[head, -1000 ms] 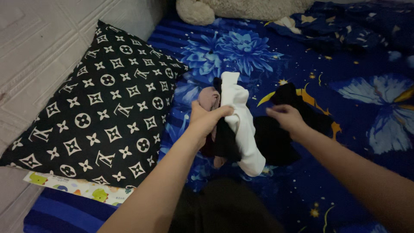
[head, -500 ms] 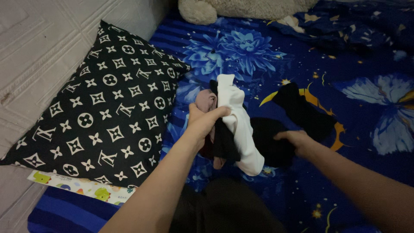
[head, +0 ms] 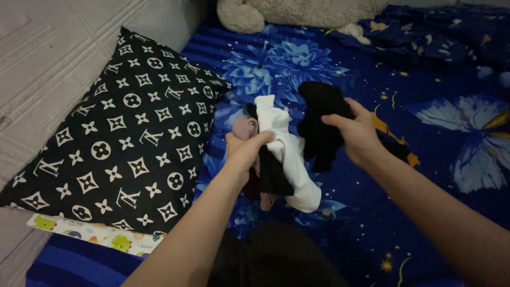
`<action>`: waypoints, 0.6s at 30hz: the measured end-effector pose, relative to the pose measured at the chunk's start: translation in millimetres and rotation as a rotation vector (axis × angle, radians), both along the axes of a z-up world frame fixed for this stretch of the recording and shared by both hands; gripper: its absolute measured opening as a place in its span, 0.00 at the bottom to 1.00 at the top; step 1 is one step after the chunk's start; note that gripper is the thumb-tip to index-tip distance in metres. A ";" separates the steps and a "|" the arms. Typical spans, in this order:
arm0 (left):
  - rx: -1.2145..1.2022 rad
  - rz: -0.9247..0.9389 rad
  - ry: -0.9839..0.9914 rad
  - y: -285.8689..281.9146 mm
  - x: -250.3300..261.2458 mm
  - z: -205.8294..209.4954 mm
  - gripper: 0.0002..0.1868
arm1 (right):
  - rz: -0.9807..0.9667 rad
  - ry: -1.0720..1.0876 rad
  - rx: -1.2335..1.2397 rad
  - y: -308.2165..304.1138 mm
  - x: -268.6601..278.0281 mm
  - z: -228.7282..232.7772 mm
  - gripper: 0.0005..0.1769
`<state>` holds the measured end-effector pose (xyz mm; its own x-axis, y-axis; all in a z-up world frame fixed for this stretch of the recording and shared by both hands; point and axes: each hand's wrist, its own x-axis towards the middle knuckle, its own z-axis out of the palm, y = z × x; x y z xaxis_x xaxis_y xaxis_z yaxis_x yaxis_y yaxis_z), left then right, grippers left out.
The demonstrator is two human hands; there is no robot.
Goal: The person folds several garments on a pink folding board. They start with a black short-sleeved shirt, then fold a black long-sleeved shirt, and finally fold a white long-sleeved shirt, placing each folded item on the board.
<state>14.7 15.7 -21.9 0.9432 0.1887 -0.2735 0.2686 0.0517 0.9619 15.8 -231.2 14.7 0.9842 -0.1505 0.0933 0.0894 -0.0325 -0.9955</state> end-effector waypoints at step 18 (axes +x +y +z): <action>-0.204 -0.141 -0.048 -4.9 -4.4 9.0 0.77 | 0.393 -0.139 -0.345 51.8 -24.9 5.9 0.25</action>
